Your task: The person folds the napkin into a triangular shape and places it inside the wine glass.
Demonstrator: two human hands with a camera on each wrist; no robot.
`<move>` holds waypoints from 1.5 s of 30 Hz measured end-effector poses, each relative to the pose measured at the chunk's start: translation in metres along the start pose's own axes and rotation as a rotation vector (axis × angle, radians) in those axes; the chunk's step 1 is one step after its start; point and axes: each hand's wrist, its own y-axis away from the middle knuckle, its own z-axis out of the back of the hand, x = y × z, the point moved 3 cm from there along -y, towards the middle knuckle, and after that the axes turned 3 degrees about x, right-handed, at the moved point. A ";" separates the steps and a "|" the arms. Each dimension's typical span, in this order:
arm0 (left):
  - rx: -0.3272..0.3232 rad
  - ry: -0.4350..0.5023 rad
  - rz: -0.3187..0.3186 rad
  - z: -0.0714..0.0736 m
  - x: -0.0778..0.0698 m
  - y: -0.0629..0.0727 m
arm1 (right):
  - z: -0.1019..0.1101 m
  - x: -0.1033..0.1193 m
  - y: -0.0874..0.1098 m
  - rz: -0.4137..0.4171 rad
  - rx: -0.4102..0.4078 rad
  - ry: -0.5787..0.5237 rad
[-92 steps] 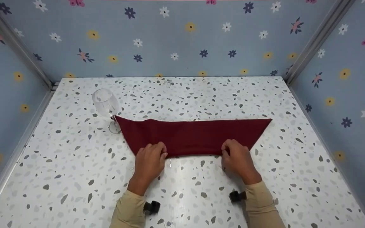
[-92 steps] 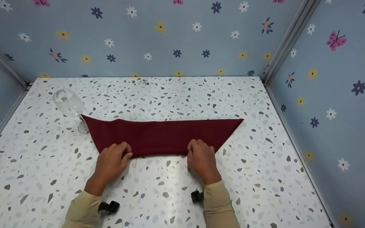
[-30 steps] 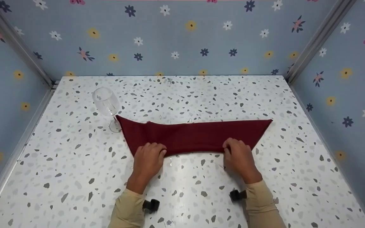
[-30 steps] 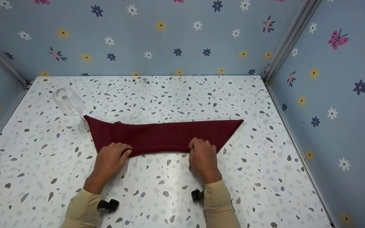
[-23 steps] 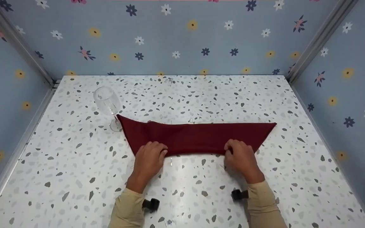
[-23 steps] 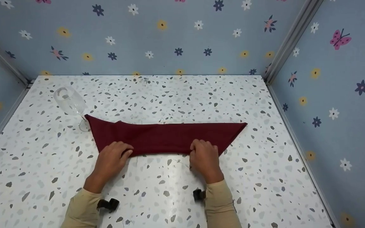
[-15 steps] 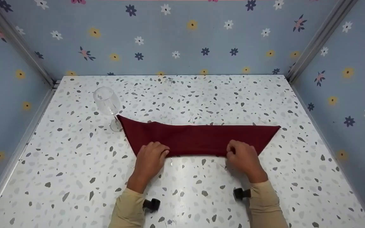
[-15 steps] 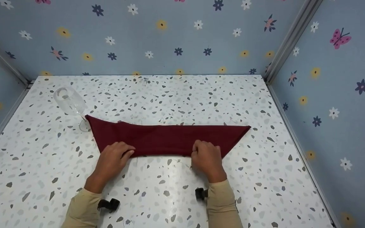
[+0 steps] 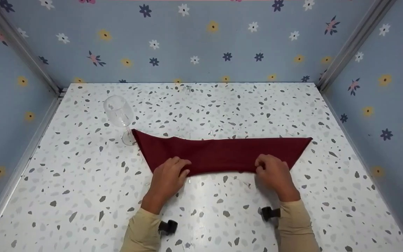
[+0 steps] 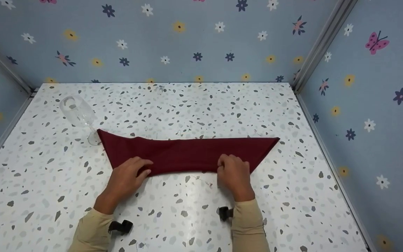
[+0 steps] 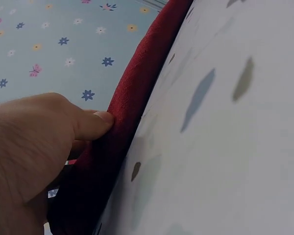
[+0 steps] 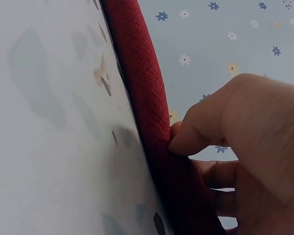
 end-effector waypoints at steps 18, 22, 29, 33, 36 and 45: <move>0.017 -0.049 0.012 0.000 0.002 -0.001 | 0.003 -0.010 0.006 0.119 -0.056 0.072; 0.002 -0.045 0.024 -0.001 0.003 0.000 | 0.003 -0.008 0.006 0.110 -0.045 0.091; -0.059 -0.032 0.000 -0.001 0.004 -0.001 | 0.002 -0.009 0.006 0.117 -0.096 0.095; -0.084 -0.022 0.012 0.000 0.005 -0.004 | 0.004 -0.013 0.005 0.117 -0.091 0.101; -0.086 -0.024 0.023 0.001 0.004 -0.004 | 0.006 -0.016 0.005 0.116 -0.093 0.101; -0.090 -0.038 0.027 0.002 0.003 -0.001 | 0.008 -0.020 0.007 0.063 -0.111 0.042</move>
